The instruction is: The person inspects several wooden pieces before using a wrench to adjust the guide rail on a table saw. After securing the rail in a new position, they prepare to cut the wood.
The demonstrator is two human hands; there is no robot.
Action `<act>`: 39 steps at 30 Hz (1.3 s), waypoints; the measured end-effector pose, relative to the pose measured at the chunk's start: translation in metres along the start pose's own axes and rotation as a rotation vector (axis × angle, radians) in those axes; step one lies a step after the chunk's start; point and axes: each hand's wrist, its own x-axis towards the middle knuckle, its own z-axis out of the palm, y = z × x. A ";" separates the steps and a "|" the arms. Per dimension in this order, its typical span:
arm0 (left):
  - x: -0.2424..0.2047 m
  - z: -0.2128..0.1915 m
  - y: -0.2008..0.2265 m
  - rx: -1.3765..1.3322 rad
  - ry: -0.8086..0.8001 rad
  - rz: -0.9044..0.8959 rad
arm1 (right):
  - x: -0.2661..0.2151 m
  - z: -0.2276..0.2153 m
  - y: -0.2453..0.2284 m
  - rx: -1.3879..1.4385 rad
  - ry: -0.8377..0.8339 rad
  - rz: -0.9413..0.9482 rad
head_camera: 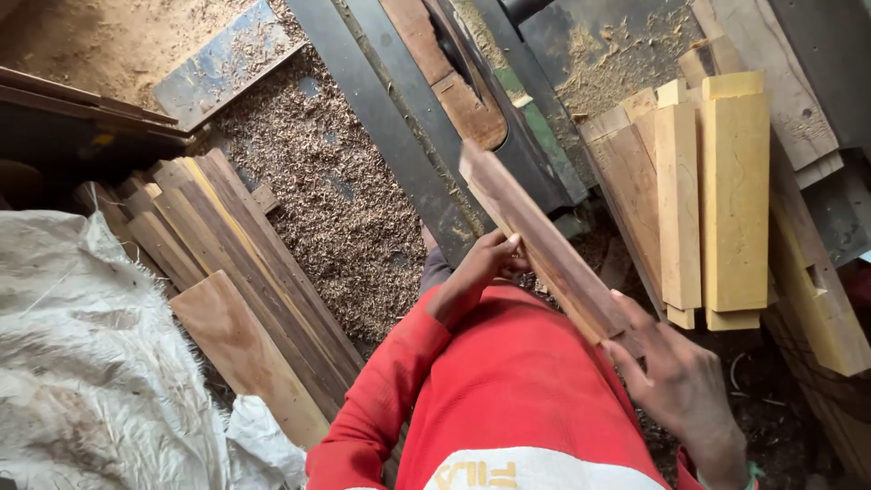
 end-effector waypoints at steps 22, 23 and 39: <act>-0.020 0.043 0.047 0.793 0.446 0.277 | 0.008 0.023 0.011 0.405 0.252 -0.103; -0.023 0.045 0.050 0.811 0.489 0.287 | 0.010 0.023 0.009 0.534 0.196 -0.035; -0.011 0.029 0.041 0.931 0.315 0.509 | 0.040 -0.005 -0.011 0.932 0.069 -0.096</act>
